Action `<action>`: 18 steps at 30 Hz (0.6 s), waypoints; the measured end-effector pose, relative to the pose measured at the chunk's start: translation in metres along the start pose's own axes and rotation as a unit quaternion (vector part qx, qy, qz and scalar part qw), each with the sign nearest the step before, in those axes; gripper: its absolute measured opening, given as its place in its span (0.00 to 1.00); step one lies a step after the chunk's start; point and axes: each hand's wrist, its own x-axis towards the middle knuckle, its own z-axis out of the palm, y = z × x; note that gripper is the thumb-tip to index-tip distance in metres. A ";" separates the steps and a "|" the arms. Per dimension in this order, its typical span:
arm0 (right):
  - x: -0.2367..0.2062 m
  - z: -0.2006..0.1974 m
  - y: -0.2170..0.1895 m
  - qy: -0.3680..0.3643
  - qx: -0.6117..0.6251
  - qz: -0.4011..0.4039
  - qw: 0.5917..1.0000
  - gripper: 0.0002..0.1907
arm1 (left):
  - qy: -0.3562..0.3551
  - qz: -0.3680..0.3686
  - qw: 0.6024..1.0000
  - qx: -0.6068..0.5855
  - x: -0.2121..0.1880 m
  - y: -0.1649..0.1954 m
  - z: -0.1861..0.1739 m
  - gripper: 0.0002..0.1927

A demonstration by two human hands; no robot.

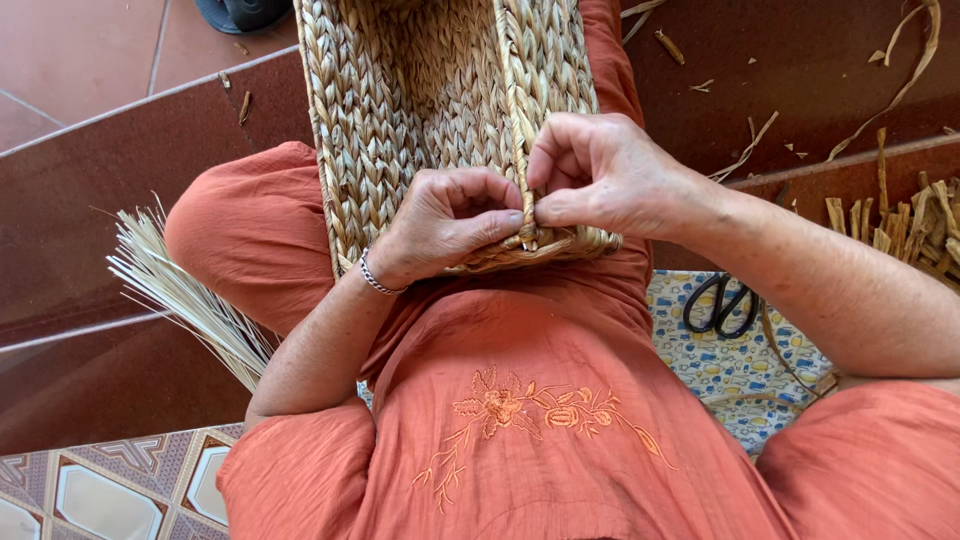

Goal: The person weaves a rectangular basket using dried plant fibers, trimming excess strands with scissors and tucking ends into the weave to finish the edges.

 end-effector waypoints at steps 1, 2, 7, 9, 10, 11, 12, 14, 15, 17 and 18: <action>-0.003 -0.002 -0.001 -0.013 0.017 -0.017 1.000 0.12 | -0.002 -0.016 1.000 -0.024 0.001 0.001 0.000 0.06; -0.007 -0.004 -0.002 -0.027 0.032 -0.033 0.999 0.11 | -0.002 -0.032 0.998 -0.050 0.002 0.002 0.000 0.05; -0.024 -0.001 0.007 0.006 0.098 -0.056 0.994 0.10 | 0.031 -0.031 0.999 -0.023 0.000 0.002 0.008 0.02; -0.027 0.002 0.013 0.037 0.126 -0.062 0.989 0.11 | 0.051 0.004 0.997 0.061 -0.002 0.001 0.009 0.02; -0.027 0.004 0.016 0.048 0.140 -0.065 0.987 0.11 | 0.077 0.028 0.994 0.073 -0.003 0.000 0.009 0.02; -0.026 0.005 0.019 0.059 0.155 -0.068 0.984 0.11 | 0.104 0.051 0.990 0.084 -0.004 -0.002 0.009 0.02; -0.026 0.004 0.021 0.053 0.162 -0.075 0.983 0.10 | 0.130 0.073 0.984 0.095 -0.005 -0.003 0.009 0.03; -0.028 0.002 0.024 0.041 0.173 -0.091 0.980 0.07 | 0.168 0.123 0.975 0.082 -0.001 -0.005 0.006 0.02; -0.029 0.002 0.026 0.039 0.169 -0.086 0.981 0.09 | 0.186 0.148 0.968 0.075 0.002 -0.006 0.004 0.02; -0.031 0.004 0.028 0.037 0.161 -0.080 0.983 0.13 | 0.199 0.131 0.968 0.076 0.009 -0.006 0.004 0.02; -0.032 0.004 0.029 0.031 0.174 -0.093 0.980 0.14 | 0.205 0.123 0.968 0.076 0.012 -0.004 0.004 0.01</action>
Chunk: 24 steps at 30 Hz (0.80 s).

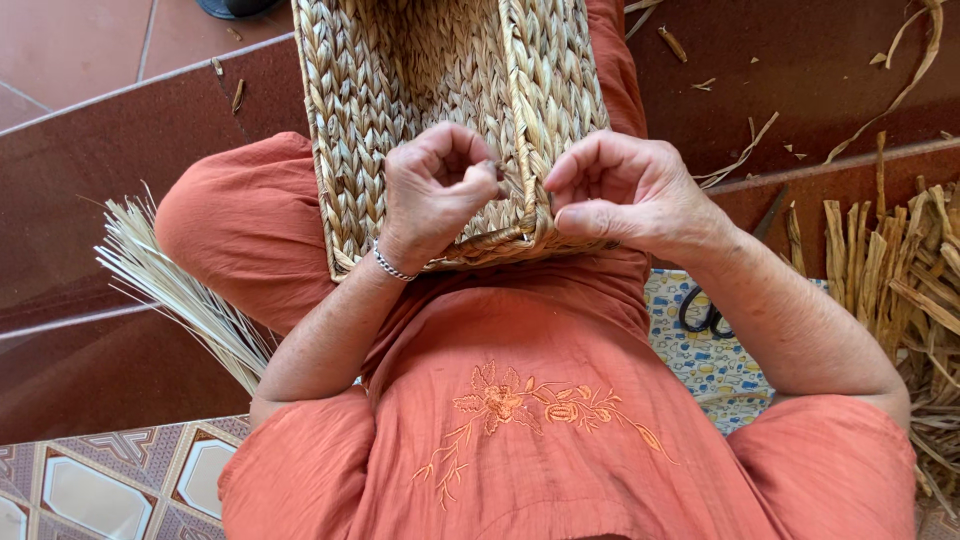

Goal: The person weaves a rectangular basket using dried plant fibers, trimming excess strands with scissors and tucking ends into the weave to finish the edges.

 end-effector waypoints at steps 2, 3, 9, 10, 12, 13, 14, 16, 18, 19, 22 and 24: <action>-0.001 0.001 0.002 -0.018 0.027 -0.024 0.999 0.18 | -0.028 -0.076 0.985 -0.153 0.005 0.005 -0.003 0.03; 0.000 0.002 0.002 -0.002 0.028 -0.032 0.999 0.16 | -0.044 -0.111 0.967 -0.226 0.010 0.009 -0.004 0.04; 0.012 0.007 0.004 0.098 0.019 -0.044 0.994 0.08 | -0.116 -0.171 0.956 -0.207 -0.002 0.020 -0.006 0.11; 0.016 0.008 0.003 0.108 -0.003 -0.038 0.993 0.07 | -0.106 -0.151 0.962 -0.200 -0.005 0.018 -0.005 0.10; 0.024 0.010 0.002 0.114 -0.030 -0.020 0.993 0.06 | -0.087 -0.112 0.972 -0.187 -0.009 0.013 -0.004 0.10; 0.028 0.010 0.000 0.112 -0.037 -0.007 0.993 0.06 | -0.085 -0.120 0.969 -0.198 -0.010 0.010 -0.005 0.10; 0.031 0.009 -0.001 0.110 -0.044 0.006 0.993 0.07 | -0.084 -0.128 0.966 -0.210 -0.010 0.007 -0.005 0.10; 0.037 0.010 -0.003 0.094 -0.057 0.006 0.994 0.08 | -0.083 -0.151 0.957 -0.232 -0.009 0.002 -0.006 0.09; 0.040 0.009 -0.005 0.082 -0.064 0.020 0.994 0.09 | -0.079 -0.181 0.948 -0.252 -0.006 -0.001 -0.005 0.09; 0.041 0.008 -0.007 0.080 -0.065 0.032 0.994 0.09 | -0.073 -0.180 0.949 -0.249 -0.005 -0.002 -0.005 0.08; 0.046 0.007 -0.010 0.073 -0.049 0.053 0.995 0.09 | -0.070 -0.166 0.952 -0.246 -0.002 -0.001 -0.004 0.08; 0.049 0.006 -0.011 0.070 -0.041 0.065 0.995 0.09 | -0.083 -0.142 0.953 -0.253 -0.002 0.000 -0.004 0.08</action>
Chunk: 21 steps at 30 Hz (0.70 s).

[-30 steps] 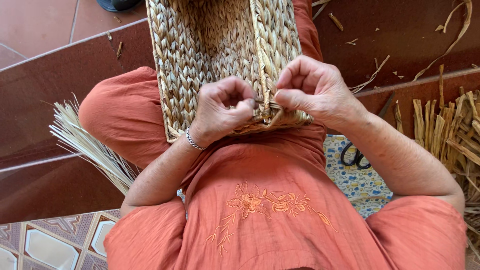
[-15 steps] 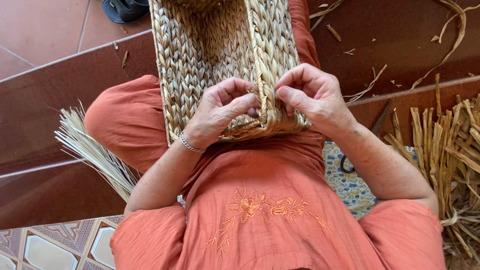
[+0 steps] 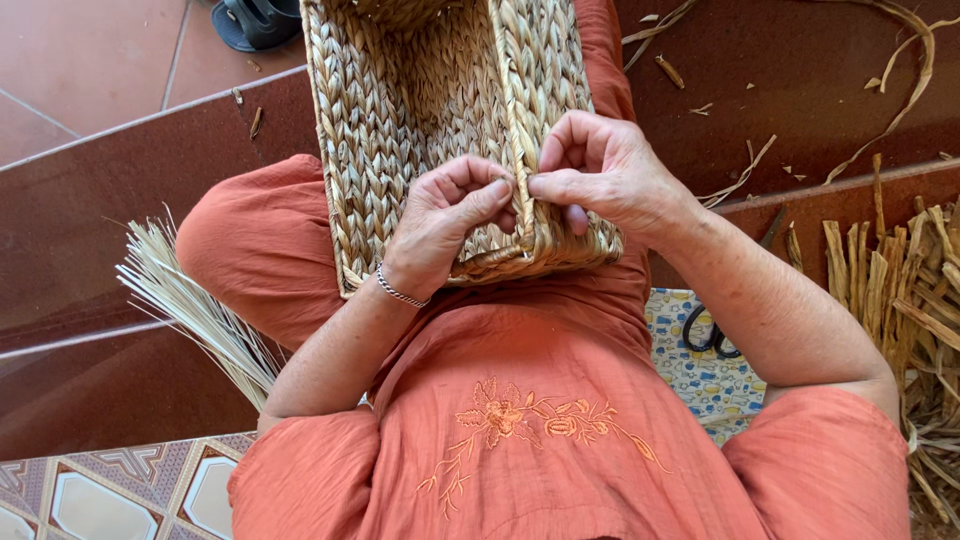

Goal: The person weaves a rectangular basket using dried plant fibers, trimming excess strands with scissors and tucking ends into the weave to finish the edges.

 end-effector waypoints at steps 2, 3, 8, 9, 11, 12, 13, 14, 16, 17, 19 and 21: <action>0.003 0.000 -0.001 -0.003 0.002 0.017 1.000 0.09 | 0.004 -0.048 0.997 -0.063 -0.003 0.002 -0.002 0.09; 0.004 0.000 -0.001 -0.007 -0.003 0.025 1.000 0.09 | 0.008 -0.073 0.993 -0.096 -0.005 0.002 -0.002 0.09; 0.006 -0.001 -0.003 -0.023 -0.021 0.040 0.999 0.09 | -0.029 -0.130 0.980 -0.146 0.000 -0.002 -0.005 0.08; 0.006 -0.001 -0.003 -0.021 -0.017 0.040 0.999 0.09 | -0.045 -0.144 0.976 -0.158 0.002 -0.002 -0.005 0.08; 0.004 0.000 -0.004 -0.019 -0.007 0.041 0.999 0.10 | -0.042 -0.157 0.975 -0.151 0.005 -0.002 -0.007 0.09; 0.003 0.000 -0.005 -0.020 -0.007 0.040 0.999 0.10 | -0.041 -0.165 0.974 -0.148 0.006 -0.001 -0.007 0.09; 0.003 0.000 -0.005 -0.022 -0.007 0.040 0.999 0.10 | -0.034 -0.166 0.976 -0.135 0.007 0.001 -0.008 0.07; 0.002 0.000 -0.006 -0.025 -0.007 0.040 0.999 0.10 | -0.027 -0.167 0.978 -0.122 0.007 0.002 -0.008 0.06; 0.002 0.000 -0.007 -0.029 0.003 0.039 0.999 0.10 | -0.015 -0.144 0.985 -0.098 0.006 0.005 -0.007 0.05; 0.002 0.000 -0.008 -0.032 0.009 0.038 0.999 0.10 | -0.009 -0.121 0.989 -0.088 0.004 0.006 -0.004 0.06; 0.002 0.001 -0.009 -0.032 0.007 0.046 0.998 0.10 | 0.008 -0.076 0.996 -0.038 -0.003 0.006 0.000 0.07; 0.003 0.001 -0.009 -0.033 0.001 0.053 0.998 0.10 | 0.029 -0.030 0.998 0.041 -0.010 0.005 0.004 0.08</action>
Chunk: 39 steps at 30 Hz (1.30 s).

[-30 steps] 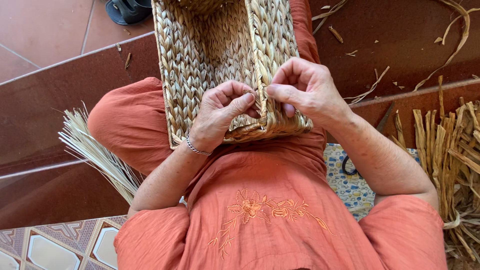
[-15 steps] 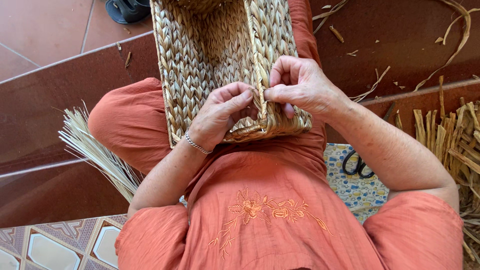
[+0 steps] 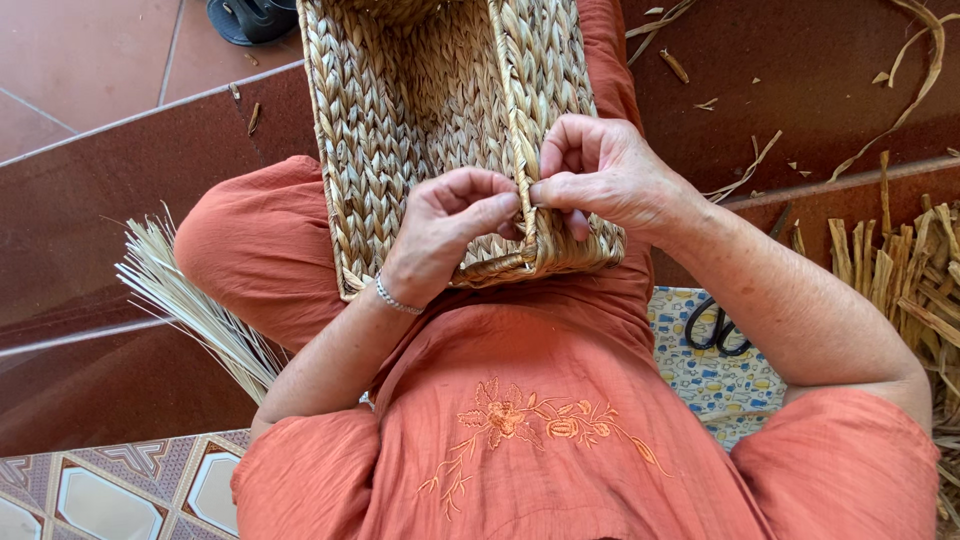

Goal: The person weaves a rectangular basket using dried plant fibers, trimming excess strands with scissors and tucking ends into the weave to finish the edges.

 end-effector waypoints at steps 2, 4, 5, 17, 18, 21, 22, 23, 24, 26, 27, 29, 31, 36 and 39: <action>0.001 0.001 -0.001 -0.001 -0.007 0.010 1.000 0.10 | 0.002 0.013 1.000 0.002 -0.005 -0.001 0.002 0.10; 0.001 0.002 -0.001 -0.007 -0.007 0.009 1.000 0.10 | 0.003 0.020 1.000 0.006 -0.005 -0.002 0.002 0.10; 0.002 0.002 -0.002 -0.009 -0.008 0.007 1.000 0.10 | 0.003 0.022 1.000 0.010 -0.003 -0.003 0.001 0.09; -0.006 0.001 0.002 0.004 -0.028 -0.021 0.999 0.08 | -0.040 -0.113 0.990 -0.078 0.023 -0.007 -0.007 0.09; -0.008 0.003 0.001 0.003 -0.034 -0.028 0.999 0.08 | -0.044 -0.106 0.991 -0.075 0.022 -0.007 -0.007 0.09; -0.017 0.006 -0.005 0.012 -0.080 -0.058 0.995 0.09 | -0.015 -0.019 0.999 0.021 0.016 -0.009 -0.002 0.09; -0.023 0.008 -0.006 0.020 -0.111 -0.069 0.991 0.09 | -0.010 0.009 0.999 0.051 0.012 -0.010 -0.001 0.09; -0.027 0.008 -0.009 0.028 -0.142 -0.079 0.986 0.09 | -0.005 0.036 0.996 0.080 0.007 -0.010 0.001 0.09; -0.030 0.008 -0.012 0.035 -0.225 -0.171 0.959 0.10 | -0.001 0.064 0.992 0.109 0.004 -0.011 0.003 0.09; -0.033 0.007 -0.017 0.041 -0.378 -0.342 0.860 0.10 | 0.000 0.072 0.992 0.101 0.000 -0.012 0.005 0.09; -0.034 0.006 -0.019 0.033 -0.384 -0.343 0.857 0.09 | 0.001 0.075 0.992 0.098 -0.001 -0.012 0.005 0.09; -0.031 0.002 -0.023 0.017 -0.397 -0.346 0.850 0.08 | -0.005 0.074 0.992 0.098 0.001 -0.012 0.005 0.09; -0.026 -0.001 -0.023 0.020 -0.410 -0.351 0.842 0.05 | -0.014 0.067 0.995 0.075 0.005 -0.012 0.005 0.09; -0.014 0.000 -0.010 0.071 -0.403 -0.344 0.845 0.02 | 0.006 0.056 0.993 0.104 -0.001 -0.005 0.013 0.11; -0.011 0.001 -0.001 0.093 -0.383 -0.349 0.850 0.03 | -0.008 0.235 0.931 0.278 -0.015 0.001 0.021 0.14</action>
